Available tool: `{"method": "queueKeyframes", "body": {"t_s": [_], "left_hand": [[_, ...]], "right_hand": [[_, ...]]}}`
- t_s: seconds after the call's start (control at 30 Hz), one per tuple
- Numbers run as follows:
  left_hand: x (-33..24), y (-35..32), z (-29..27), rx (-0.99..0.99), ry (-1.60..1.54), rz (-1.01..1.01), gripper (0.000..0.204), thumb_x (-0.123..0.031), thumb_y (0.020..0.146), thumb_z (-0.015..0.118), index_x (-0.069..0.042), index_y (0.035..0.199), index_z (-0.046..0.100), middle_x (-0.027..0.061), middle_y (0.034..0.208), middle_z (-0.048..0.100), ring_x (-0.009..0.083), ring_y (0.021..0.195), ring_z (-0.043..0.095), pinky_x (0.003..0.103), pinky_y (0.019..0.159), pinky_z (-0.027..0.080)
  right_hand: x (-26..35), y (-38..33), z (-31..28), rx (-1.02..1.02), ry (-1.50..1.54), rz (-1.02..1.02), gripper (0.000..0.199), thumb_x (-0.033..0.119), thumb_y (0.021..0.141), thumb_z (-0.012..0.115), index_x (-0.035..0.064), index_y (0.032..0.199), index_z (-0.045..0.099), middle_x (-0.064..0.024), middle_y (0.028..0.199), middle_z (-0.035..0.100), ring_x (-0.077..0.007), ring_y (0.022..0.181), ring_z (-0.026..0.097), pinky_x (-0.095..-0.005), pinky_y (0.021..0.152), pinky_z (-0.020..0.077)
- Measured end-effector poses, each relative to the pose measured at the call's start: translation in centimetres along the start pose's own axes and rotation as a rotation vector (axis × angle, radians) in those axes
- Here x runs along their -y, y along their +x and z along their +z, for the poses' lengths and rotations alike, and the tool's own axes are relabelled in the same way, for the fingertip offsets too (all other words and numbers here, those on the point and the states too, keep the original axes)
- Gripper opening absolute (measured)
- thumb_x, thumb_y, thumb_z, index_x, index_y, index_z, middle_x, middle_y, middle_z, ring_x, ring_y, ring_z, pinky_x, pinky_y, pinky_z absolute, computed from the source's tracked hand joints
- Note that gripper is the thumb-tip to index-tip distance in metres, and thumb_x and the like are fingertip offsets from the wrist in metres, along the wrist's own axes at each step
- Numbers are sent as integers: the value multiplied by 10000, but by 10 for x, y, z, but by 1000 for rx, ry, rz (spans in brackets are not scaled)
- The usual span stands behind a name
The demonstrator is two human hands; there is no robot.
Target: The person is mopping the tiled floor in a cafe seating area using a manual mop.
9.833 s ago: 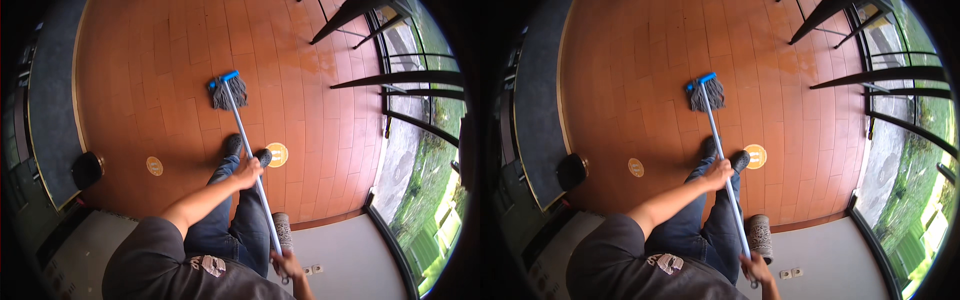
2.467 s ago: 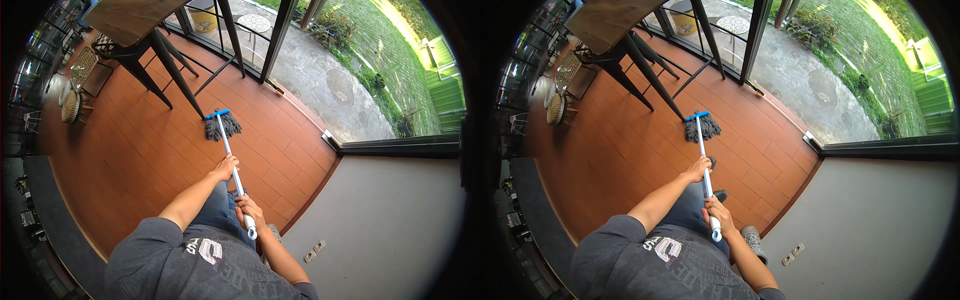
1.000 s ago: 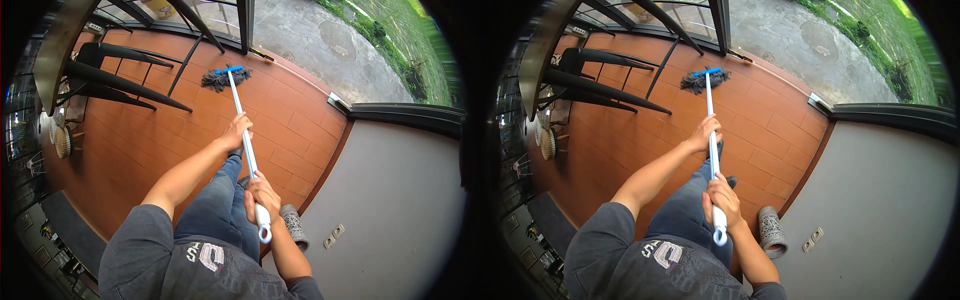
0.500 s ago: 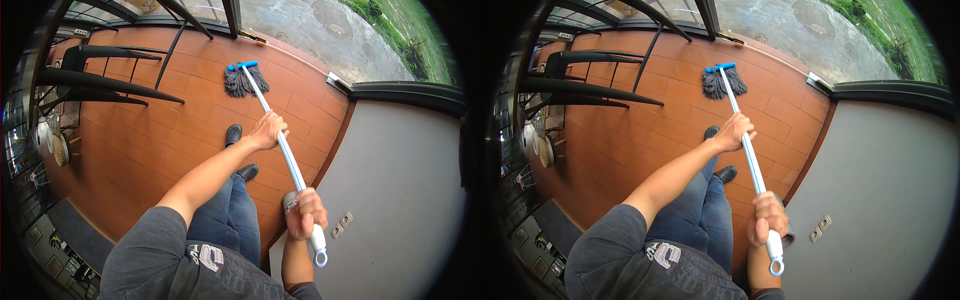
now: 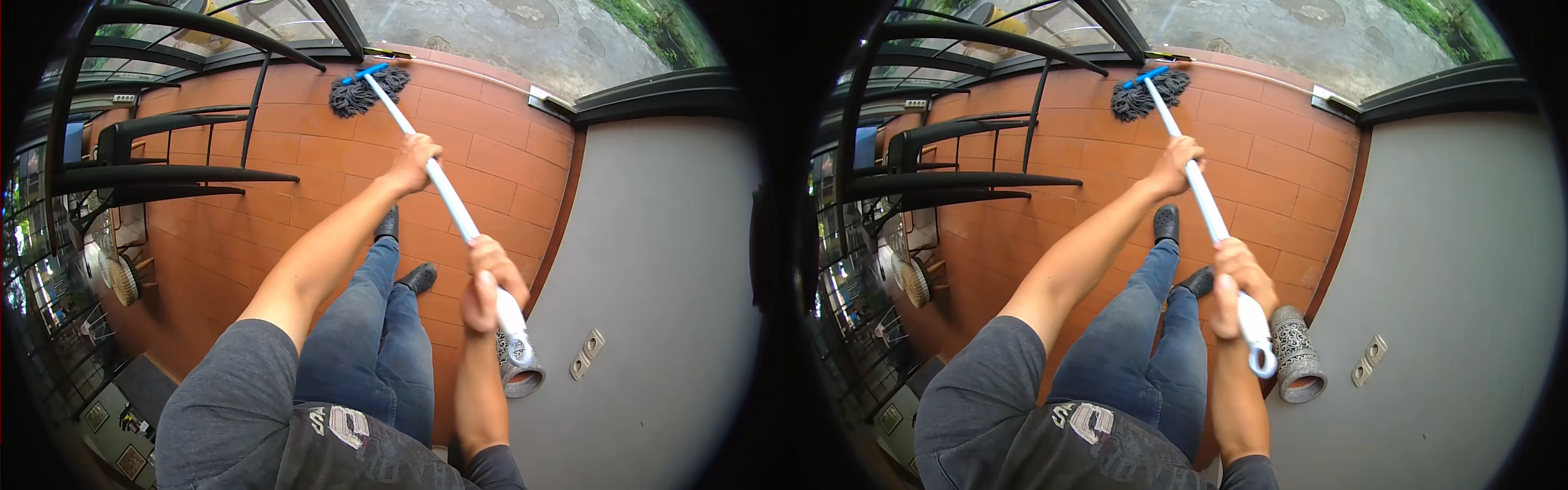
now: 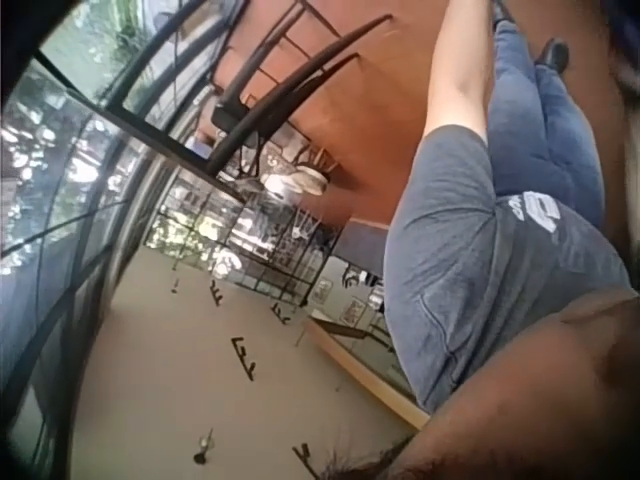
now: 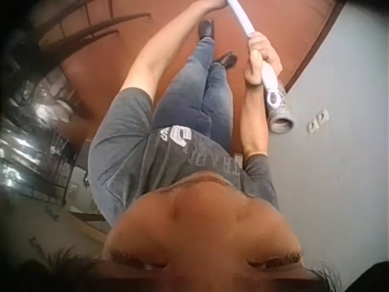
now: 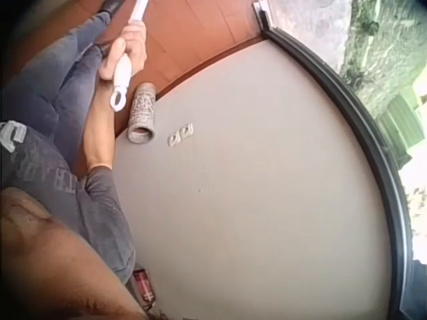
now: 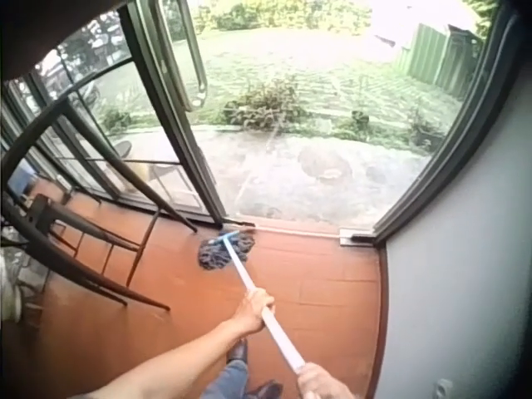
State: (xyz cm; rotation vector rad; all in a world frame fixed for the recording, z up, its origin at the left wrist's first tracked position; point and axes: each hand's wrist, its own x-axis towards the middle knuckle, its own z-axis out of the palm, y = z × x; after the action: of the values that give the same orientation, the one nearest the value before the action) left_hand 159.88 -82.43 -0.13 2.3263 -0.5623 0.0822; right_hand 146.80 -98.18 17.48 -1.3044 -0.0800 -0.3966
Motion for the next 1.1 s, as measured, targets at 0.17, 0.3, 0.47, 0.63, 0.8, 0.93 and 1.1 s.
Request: {"method": "queueKeyframes", "body": {"t_s": [0.17, 0.3, 0.47, 0.63, 0.8, 0.93, 1.1], "left_hand": [[-104, 40, 57, 196, -212, 70, 97, -196, 769, 671, -133, 768, 597, 78, 863, 585, 306, 1032, 543, 549, 1020, 318], [-128, 79, 83, 439, -376, 200, 205, -220, 771, 712, -74, 780, 569, 124, 986, 587, 389, 1298, 407, 571, 1106, 262], [-129, 93, 94, 597, -269, 211, 73, -133, 724, 660, -70, 749, 633, 104, 827, 604, 301, 931, 576, 456, 957, 422], [-73, 59, 66, 429, -140, 181, 142, -195, 730, 676, -82, 689, 602, 102, 763, 583, 322, 863, 573, 422, 843, 436], [-21, 46, 56, 379, 15, 51, 147, -151, 681, 696, -79, 648, 573, 98, 709, 548, 321, 832, 539, 411, 806, 429], [-54, 54, 90, 467, 18, 135, 148, -135, 688, 677, -69, 644, 553, 96, 698, 551, 324, 816, 547, 419, 799, 406], [-150, 69, 166, 549, -66, 283, 69, -104, 683, 661, -102, 709, 597, 104, 793, 577, 321, 916, 561, 501, 859, 417]], "right_hand": [[83, 8, -63, -123, -133, 5, 186, 104, 804, 461, 89, 652, 355, -22, 569, 329, -169, 618, 335, -427, 807, 374], [115, 2, -58, -190, -352, -29, 201, 94, 827, 414, 114, 645, 331, -9, 571, 299, -152, 623, 332, -431, 808, 362], [106, -12, -56, -300, -353, -128, 176, 109, 820, 468, 101, 669, 378, -8, 556, 336, -161, 588, 355, -421, 751, 362], [86, -21, -44, -311, -207, -77, 173, 116, 795, 526, 55, 674, 419, -43, 555, 397, -184, 552, 396, -440, 690, 409], [44, -12, -64, -181, -7, -4, 197, 39, 769, 549, 38, 632, 408, -76, 569, 448, -209, 556, 447, -456, 705, 457], [60, -23, -106, -247, -18, -35, 213, 72, 751, 578, 52, 620, 411, -65, 553, 438, -211, 544, 435, -450, 674, 432], [114, -53, -166, -322, -209, -74, 174, 120, 771, 479, 100, 654, 353, -20, 583, 330, -169, 596, 334, -412, 740, 343]]}}
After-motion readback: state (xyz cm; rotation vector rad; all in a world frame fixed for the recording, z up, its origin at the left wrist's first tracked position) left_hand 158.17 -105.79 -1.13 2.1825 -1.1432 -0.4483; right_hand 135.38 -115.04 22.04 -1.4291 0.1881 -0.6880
